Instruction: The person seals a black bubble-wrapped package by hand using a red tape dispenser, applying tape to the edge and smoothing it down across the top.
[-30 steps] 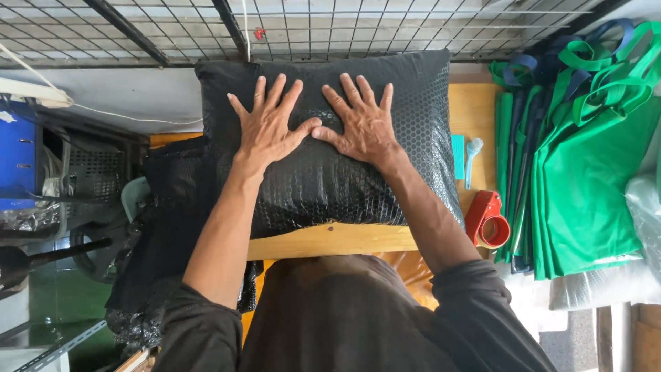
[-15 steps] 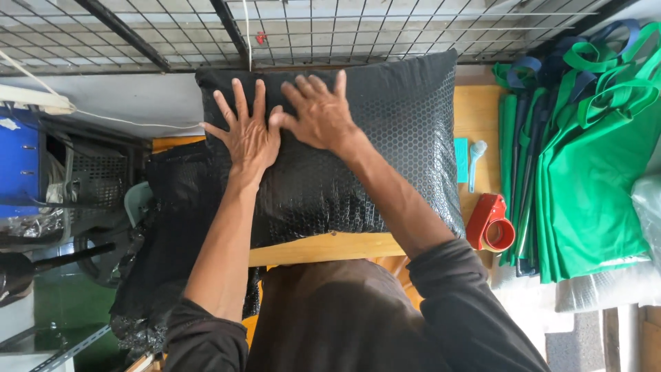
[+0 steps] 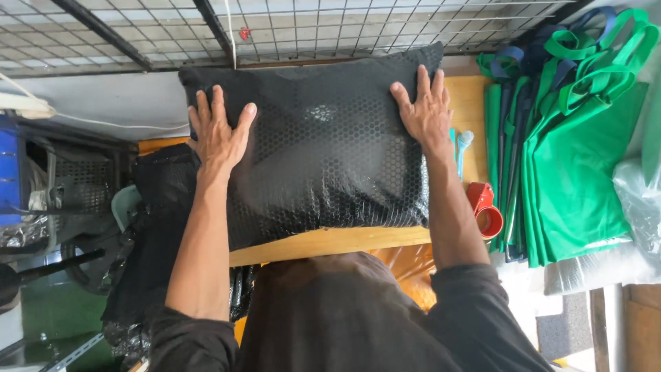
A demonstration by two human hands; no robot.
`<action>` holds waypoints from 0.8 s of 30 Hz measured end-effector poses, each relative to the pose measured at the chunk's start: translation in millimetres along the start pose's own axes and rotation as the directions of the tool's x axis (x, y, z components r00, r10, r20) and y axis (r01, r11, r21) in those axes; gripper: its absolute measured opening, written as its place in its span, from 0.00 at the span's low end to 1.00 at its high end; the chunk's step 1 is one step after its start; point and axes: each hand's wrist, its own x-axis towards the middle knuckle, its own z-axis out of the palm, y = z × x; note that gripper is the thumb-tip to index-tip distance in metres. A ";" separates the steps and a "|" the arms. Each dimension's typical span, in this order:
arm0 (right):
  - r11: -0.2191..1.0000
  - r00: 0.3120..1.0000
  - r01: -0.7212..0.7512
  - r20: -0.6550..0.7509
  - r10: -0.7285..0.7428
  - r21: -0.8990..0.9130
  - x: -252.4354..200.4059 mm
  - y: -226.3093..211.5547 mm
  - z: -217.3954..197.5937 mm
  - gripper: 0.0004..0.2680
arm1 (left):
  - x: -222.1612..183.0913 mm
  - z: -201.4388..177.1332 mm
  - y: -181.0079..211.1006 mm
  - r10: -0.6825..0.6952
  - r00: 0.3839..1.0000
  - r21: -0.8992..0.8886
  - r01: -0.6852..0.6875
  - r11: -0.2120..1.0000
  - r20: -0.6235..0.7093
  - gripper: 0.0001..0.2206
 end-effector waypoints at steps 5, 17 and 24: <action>0.995 0.986 -0.042 -0.166 0.026 -0.089 -59.7 12.6 33.4 0.31 | -52.7 50.9 -0.1 0.278 0.924 0.218 -0.224 0.950 -0.261 0.36; 0.940 0.917 0.283 -0.235 -0.324 -0.190 -120.1 31.7 66.8 0.36 | -96.0 113.1 -70.0 0.658 0.593 0.528 -0.411 0.743 -0.464 0.45; 0.994 0.974 0.111 -0.197 -0.112 -0.018 -90.9 64.2 54.7 0.36 | -84.3 91.8 -104.2 0.233 0.875 0.178 -0.171 0.969 -0.425 0.45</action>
